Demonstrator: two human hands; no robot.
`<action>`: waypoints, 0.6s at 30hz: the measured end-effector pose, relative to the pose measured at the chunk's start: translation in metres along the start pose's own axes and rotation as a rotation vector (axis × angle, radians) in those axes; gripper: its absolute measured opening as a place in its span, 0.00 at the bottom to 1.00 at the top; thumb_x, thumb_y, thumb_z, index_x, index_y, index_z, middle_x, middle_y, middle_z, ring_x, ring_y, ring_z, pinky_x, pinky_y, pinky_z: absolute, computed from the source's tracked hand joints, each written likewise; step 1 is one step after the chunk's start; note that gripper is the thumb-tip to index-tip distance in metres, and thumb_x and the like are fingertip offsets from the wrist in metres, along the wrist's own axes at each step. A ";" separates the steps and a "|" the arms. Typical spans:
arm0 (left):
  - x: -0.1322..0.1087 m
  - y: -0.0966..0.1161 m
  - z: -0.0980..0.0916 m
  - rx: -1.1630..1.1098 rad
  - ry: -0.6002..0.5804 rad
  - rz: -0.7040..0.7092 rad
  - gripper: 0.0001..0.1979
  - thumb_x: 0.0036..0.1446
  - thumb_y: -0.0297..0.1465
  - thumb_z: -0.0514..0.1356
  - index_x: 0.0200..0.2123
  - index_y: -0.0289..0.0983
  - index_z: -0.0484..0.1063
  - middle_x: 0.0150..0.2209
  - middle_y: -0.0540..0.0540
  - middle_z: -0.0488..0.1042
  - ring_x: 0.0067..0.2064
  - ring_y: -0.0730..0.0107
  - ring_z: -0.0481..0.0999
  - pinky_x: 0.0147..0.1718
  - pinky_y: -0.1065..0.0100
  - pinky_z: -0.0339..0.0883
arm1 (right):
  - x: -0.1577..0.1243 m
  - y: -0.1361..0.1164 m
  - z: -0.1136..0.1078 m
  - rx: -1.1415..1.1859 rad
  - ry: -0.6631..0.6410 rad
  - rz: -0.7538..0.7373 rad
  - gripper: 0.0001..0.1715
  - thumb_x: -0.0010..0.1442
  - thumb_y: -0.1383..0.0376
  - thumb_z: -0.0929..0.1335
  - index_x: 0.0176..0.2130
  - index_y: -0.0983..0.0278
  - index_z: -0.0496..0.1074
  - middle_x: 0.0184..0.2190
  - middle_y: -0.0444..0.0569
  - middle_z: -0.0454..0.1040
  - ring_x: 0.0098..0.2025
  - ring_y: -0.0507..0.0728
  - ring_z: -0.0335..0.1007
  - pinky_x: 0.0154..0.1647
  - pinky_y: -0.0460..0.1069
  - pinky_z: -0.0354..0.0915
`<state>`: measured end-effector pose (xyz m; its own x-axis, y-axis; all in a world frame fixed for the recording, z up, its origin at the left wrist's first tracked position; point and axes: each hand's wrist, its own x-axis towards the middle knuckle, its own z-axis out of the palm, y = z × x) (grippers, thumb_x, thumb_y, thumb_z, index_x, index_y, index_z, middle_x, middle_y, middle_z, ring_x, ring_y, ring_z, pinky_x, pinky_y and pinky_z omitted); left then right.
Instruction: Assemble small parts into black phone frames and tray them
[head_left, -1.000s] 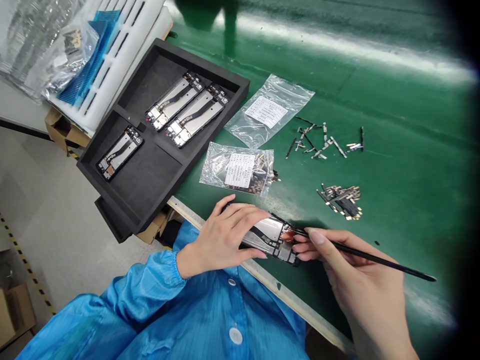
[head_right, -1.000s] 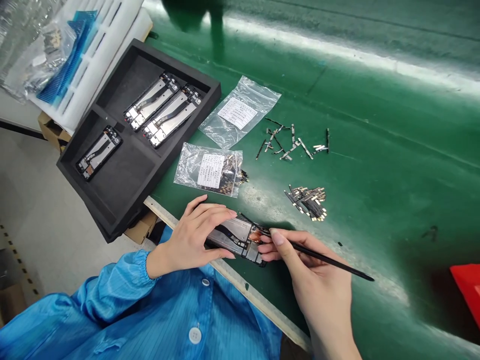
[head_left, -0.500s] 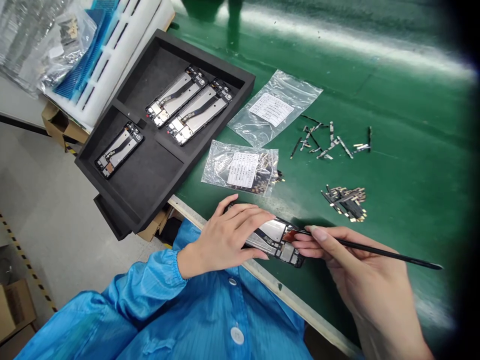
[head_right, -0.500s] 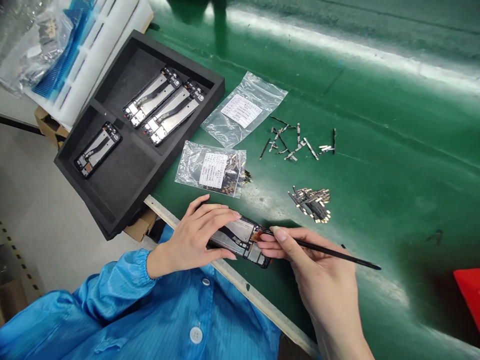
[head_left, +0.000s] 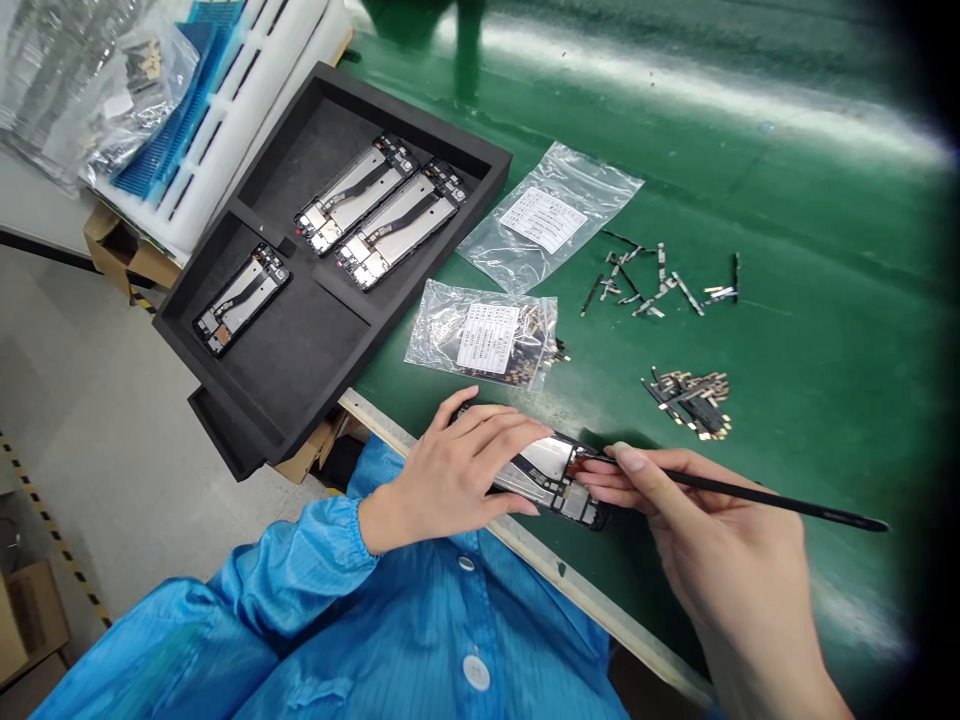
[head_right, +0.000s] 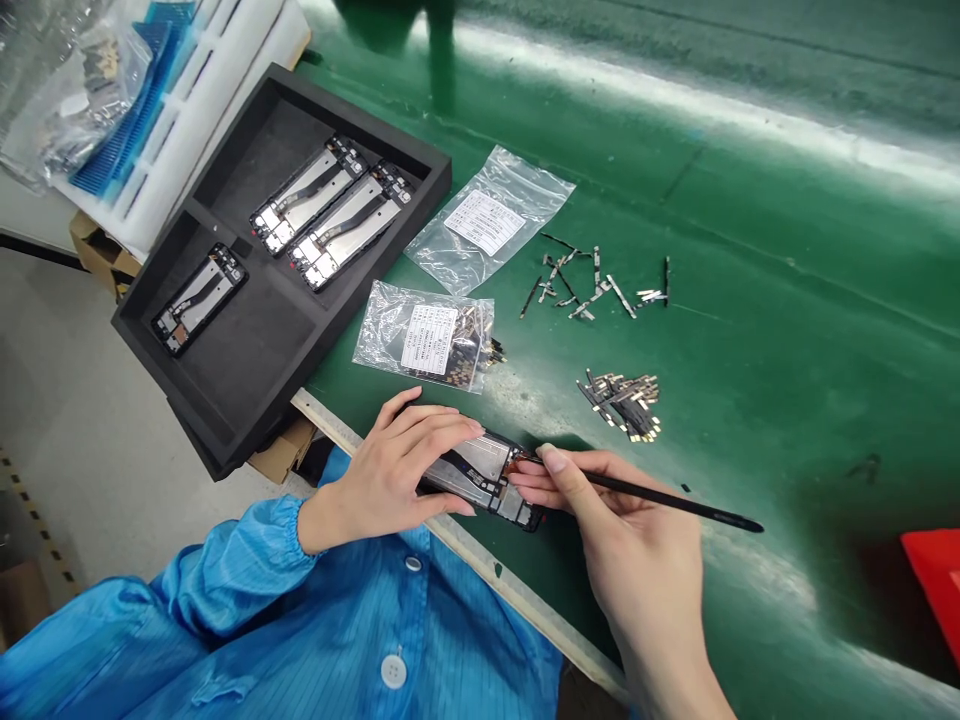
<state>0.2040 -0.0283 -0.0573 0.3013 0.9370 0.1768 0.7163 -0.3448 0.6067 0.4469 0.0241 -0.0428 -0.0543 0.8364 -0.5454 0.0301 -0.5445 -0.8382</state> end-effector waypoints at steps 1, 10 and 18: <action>0.000 0.000 0.000 0.002 -0.012 -0.009 0.38 0.67 0.55 0.67 0.70 0.41 0.64 0.64 0.42 0.80 0.67 0.55 0.77 0.78 0.46 0.51 | 0.001 0.001 -0.001 0.007 -0.011 0.003 0.25 0.56 0.50 0.85 0.39 0.67 0.84 0.37 0.60 0.86 0.36 0.64 0.88 0.42 0.51 0.86; 0.000 0.001 0.001 -0.005 -0.008 -0.015 0.39 0.66 0.55 0.68 0.69 0.40 0.65 0.64 0.42 0.80 0.67 0.55 0.77 0.78 0.47 0.52 | 0.008 0.003 -0.006 -0.059 -0.158 -0.046 0.23 0.59 0.49 0.82 0.37 0.66 0.84 0.33 0.57 0.85 0.33 0.62 0.86 0.37 0.52 0.85; 0.002 -0.007 -0.031 0.017 -0.237 0.033 0.40 0.68 0.46 0.70 0.75 0.43 0.58 0.65 0.40 0.78 0.73 0.49 0.68 0.79 0.40 0.45 | -0.022 -0.006 -0.026 -0.236 0.015 -0.438 0.06 0.66 0.57 0.79 0.39 0.55 0.83 0.33 0.47 0.76 0.34 0.56 0.71 0.32 0.48 0.69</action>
<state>0.1800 -0.0223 -0.0368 0.4627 0.8865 0.0077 0.7134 -0.3775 0.5903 0.4734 0.0107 -0.0261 -0.0981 0.9852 -0.1404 0.2332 -0.1144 -0.9657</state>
